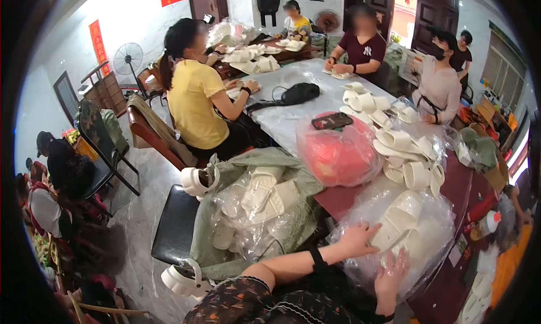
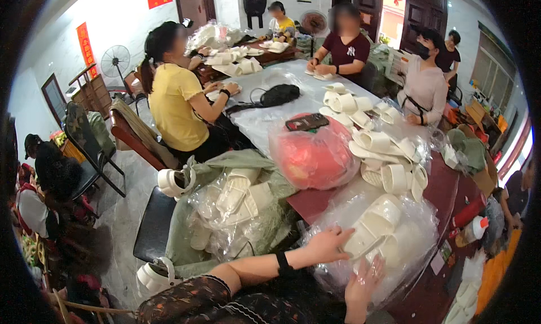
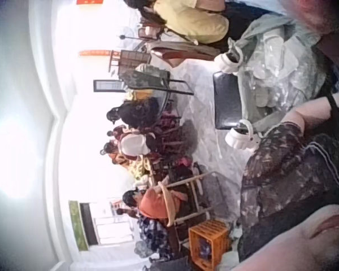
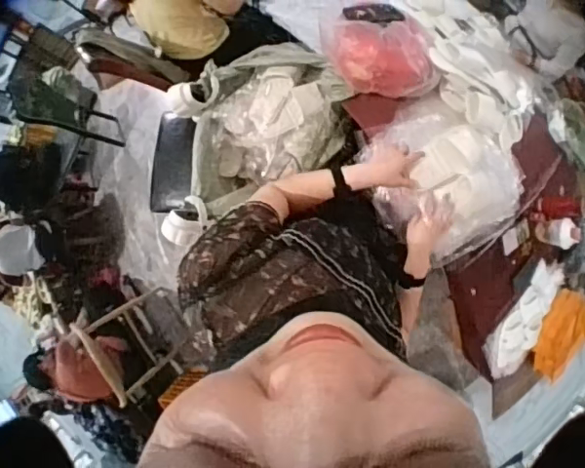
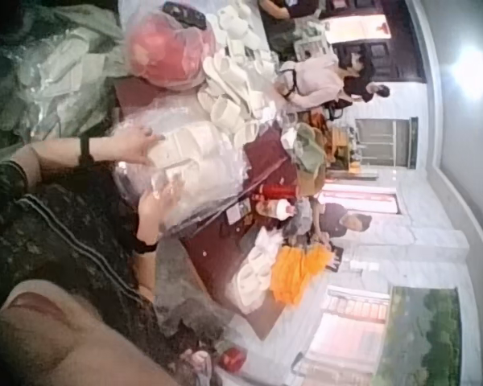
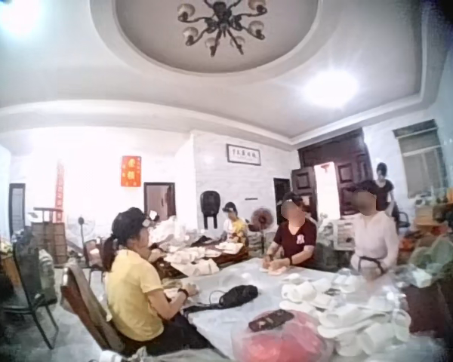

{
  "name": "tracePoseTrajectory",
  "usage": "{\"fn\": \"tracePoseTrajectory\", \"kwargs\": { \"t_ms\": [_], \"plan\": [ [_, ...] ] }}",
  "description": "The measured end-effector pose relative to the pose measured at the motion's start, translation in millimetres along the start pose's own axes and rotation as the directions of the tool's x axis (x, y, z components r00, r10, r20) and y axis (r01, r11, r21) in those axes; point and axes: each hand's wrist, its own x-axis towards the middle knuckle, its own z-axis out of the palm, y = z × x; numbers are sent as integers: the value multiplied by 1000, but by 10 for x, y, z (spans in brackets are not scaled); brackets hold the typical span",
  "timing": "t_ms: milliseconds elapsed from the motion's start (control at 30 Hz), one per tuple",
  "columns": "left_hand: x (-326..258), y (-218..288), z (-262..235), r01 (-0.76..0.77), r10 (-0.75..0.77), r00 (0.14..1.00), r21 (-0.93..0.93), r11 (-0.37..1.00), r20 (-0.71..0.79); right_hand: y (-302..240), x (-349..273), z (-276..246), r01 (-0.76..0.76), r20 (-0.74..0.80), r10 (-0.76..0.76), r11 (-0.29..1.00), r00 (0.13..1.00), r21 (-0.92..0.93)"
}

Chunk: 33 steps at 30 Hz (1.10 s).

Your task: The recorder picks up pairs of white sandals and places them into clear plastic bags.

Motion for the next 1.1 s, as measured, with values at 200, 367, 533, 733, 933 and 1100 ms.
{"fn": "tracePoseTrajectory", "kwargs": {
  "t_ms": [200,367,533,733,933,1100],
  "plan": [
    [12,-145,233,12,-12,998,4,1000,-54,-2,42,150,-131,119,143,986,982,-105],
    [9,-150,247,-21,21,993,3,1000,-114,-51,-80,190,-102,1,102,992,995,-79],
    [47,-144,266,16,-15,996,18,1000,-91,-304,-272,-424,65,110,-62,998,992,-23],
    [57,-145,236,-18,20,993,18,1000,-113,270,-413,-800,-549,446,325,571,834,611],
    [6,-195,207,-35,38,996,39,999,-77,786,-229,-401,-187,-392,355,895,849,405],
    [-42,-213,-110,-213,224,973,-160,964,54,906,-448,-391,-267,-281,305,950,910,163]
  ]
}}
